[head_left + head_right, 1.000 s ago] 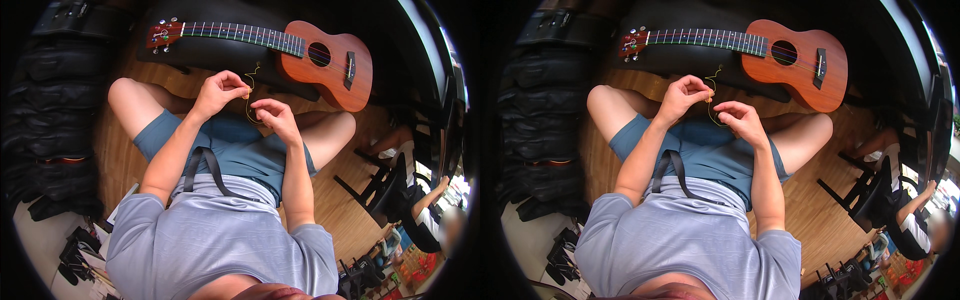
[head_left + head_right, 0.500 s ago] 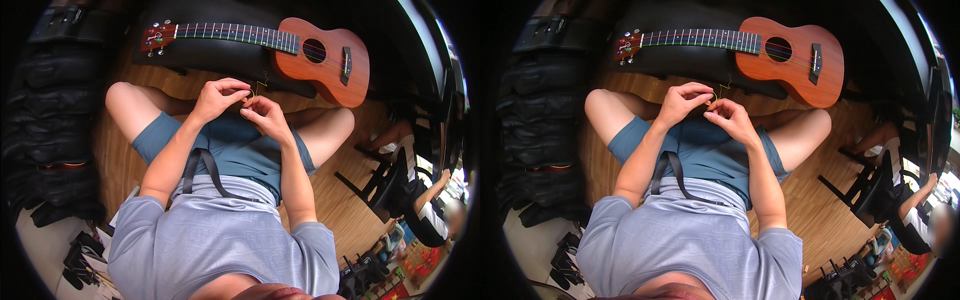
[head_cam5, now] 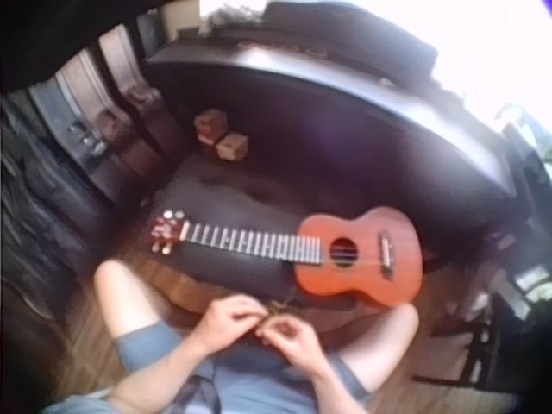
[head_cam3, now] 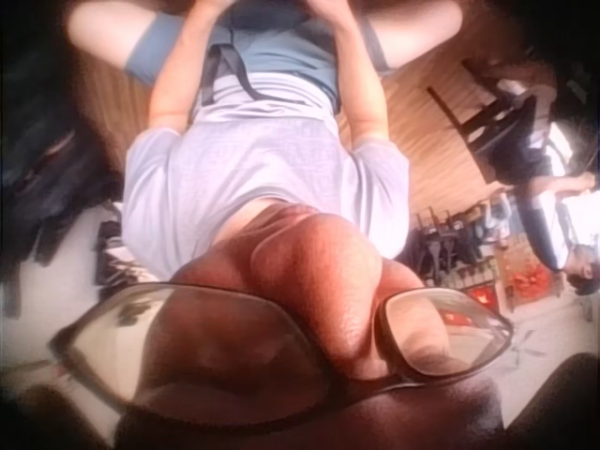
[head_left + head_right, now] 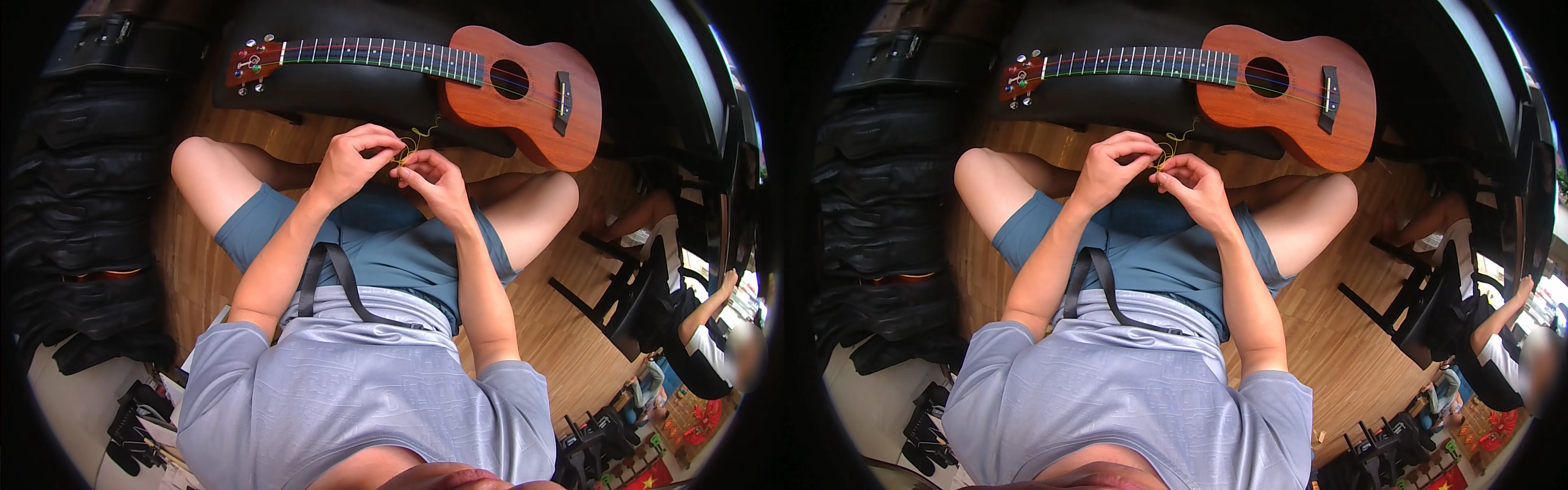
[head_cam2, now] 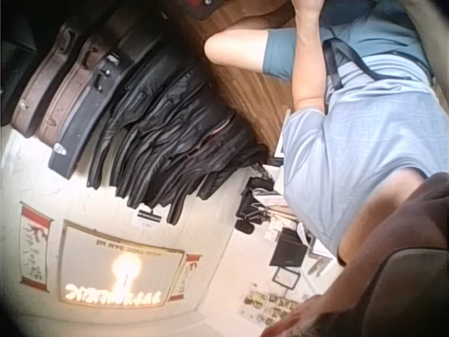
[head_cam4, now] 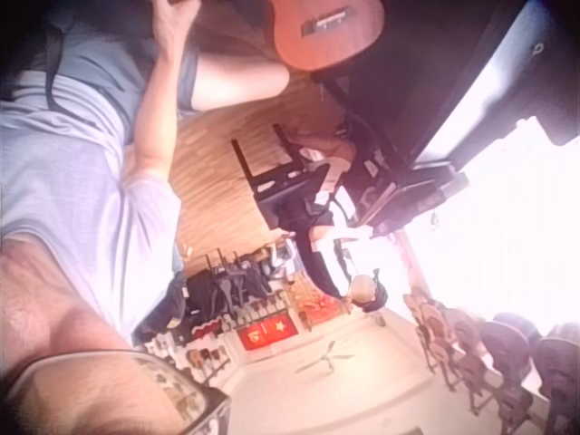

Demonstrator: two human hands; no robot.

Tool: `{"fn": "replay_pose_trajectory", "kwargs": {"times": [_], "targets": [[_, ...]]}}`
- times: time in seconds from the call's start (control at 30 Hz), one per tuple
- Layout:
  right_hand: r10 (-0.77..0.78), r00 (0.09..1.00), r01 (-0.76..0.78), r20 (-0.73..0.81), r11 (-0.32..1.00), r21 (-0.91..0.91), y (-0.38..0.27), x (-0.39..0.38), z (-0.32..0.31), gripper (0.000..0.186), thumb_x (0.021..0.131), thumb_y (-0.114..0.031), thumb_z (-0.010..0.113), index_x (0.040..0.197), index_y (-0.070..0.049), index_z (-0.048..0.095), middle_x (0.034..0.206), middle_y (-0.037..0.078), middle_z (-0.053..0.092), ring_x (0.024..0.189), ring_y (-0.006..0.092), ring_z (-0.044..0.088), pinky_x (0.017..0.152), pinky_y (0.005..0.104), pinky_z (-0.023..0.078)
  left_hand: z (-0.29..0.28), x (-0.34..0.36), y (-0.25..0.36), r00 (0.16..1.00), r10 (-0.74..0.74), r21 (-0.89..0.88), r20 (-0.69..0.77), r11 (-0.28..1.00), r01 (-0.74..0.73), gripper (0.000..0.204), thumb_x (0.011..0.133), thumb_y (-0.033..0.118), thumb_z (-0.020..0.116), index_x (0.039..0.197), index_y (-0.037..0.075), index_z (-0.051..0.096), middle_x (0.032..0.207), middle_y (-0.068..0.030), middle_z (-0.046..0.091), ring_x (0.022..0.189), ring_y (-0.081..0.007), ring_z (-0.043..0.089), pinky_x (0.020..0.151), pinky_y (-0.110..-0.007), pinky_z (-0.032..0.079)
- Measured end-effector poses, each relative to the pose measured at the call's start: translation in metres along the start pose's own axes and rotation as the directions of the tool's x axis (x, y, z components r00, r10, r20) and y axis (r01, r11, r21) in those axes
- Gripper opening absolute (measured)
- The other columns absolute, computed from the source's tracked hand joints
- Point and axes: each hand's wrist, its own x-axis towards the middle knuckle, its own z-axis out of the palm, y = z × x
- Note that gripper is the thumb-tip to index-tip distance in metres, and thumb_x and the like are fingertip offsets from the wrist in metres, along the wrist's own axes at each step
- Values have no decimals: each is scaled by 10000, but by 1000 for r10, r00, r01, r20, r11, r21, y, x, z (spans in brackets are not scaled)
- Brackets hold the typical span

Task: The person sits on the floor with a ukulele on their lap, picks up a yellow rubber band, stretches and manipulates it with both hands, then threads it through the soundhole and ties it to the bridge area.

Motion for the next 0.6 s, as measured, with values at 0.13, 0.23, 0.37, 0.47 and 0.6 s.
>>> {"fn": "replay_pose_trajectory", "kwargs": {"times": [0.13, 0.23, 0.37, 0.47, 0.6], "targets": [[17, 1000, -17, -13, 1000, -13, 1, 2, -2, 200, 950, -144, 666, 1066, 17, 639, 962, 85, 722, 852, 110, 652, 796, 252, 508, 0, 0, 4, 998, 58, 91, 5, 994, -59, 139, 828, -7, 706, 956, 21, 751, 982, -89, 712, 924, -197, 686, 819, -297, 548], [-8, 991, -2, -134, 997, -75, 2, 3, -2, 207, 941, -152, 683, 1043, 27, 672, 934, 76, 719, 839, 116, 653, 794, 244, 511, 1, -2, 3, 996, 83, 106, 31, 991, -86, 144, 827, -8, 702, 959, 24, 749, 981, -89, 711, 919, -209, 687, 817, -302, 547], [52, 943, -114, -327, 978, -174, 0, 1, -7, 200, 928, -155, 703, 1020, 24, 705, 927, 64, 721, 823, 112, 655, 781, 238, 512, -2, -2, 4, 995, 96, 168, 38, 981, -101, 141, 820, -18, 685, 947, 18, 736, 974, -91, 699, 908, -229, 686, 808, -315, 548], [-29, 960, 19, -280, 999, -37, -1, 1, -12, 207, 945, -186, 680, 996, 15, 694, 961, 82, 731, 882, 120, 648, 868, 259, 489, -8, -1, 1, 991, 136, 220, 4, 966, -134, 124, 823, -8, 659, 926, 23, 720, 972, -90, 683, 845, -241, 685, 747, -324, 552], [-4, 969, 21, -246, 998, 66, 4, 2, -23, 205, 970, -194, 639, 998, 8, 663, 1048, 104, 715, 996, 152, 634, 952, 303, 466, -13, 0, 1, 991, 120, 275, -52, 956, -102, 107, 824, -26, 643, 906, 13, 699, 968, -99, 673, 896, -262, 675, 796, -338, 542]]}}
